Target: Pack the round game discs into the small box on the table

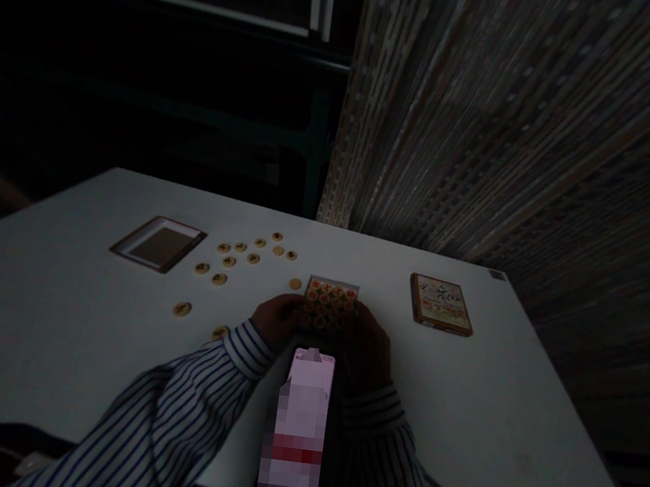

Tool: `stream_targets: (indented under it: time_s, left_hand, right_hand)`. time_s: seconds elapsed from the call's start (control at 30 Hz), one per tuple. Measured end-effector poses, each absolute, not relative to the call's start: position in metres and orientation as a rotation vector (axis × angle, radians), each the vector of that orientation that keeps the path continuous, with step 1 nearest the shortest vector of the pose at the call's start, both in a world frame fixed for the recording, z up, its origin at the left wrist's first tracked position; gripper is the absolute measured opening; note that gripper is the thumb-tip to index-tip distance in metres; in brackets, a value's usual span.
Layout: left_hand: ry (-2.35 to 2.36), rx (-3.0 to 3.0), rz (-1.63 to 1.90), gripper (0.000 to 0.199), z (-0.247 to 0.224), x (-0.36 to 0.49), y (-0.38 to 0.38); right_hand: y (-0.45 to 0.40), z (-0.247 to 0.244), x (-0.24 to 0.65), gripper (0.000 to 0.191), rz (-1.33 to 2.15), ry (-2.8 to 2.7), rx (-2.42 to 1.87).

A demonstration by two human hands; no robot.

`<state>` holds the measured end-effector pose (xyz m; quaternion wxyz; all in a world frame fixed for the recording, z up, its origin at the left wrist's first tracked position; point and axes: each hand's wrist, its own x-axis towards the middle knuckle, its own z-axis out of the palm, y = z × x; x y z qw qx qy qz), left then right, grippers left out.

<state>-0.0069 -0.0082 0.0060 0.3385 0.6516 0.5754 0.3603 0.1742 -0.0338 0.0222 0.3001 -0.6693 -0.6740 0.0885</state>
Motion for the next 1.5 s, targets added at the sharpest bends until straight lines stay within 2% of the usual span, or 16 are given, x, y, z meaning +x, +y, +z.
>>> stream_targets:
  time_s: [0.37, 0.63, 1.13, 1.37, 1.5]
  left_hand:
    - [1.528, 1.756, 0.943, 0.024, 0.004, -0.007, -0.006]
    - [1.422, 1.692, 1.123, 0.021, 0.016, -0.017, -0.004]
    - [1.597, 1.609, 1.257, 0.034, 0.049, -0.148, 0.029]
    - [1.689, 1.650, 1.227, 0.030, 0.063, -0.169, 0.056]
    - [1.688, 1.721, 1.167, 0.029, 0.062, -0.170, 0.076]
  right_hand:
    - [-0.033, 0.022, 0.177, 0.034, 0.324, -1.710, -1.764]
    - [-0.026, 0.021, 0.191, 0.039, 0.179, -1.730, -1.645]
    - [-0.002, 0.066, 0.156, 0.030, 0.109, -2.120, -1.513]
    - [0.009, 0.089, 0.120, 0.032, 0.033, -2.476, -1.496]
    - [0.023, 0.098, 0.103, 0.034, 0.073, -2.501, -1.505]
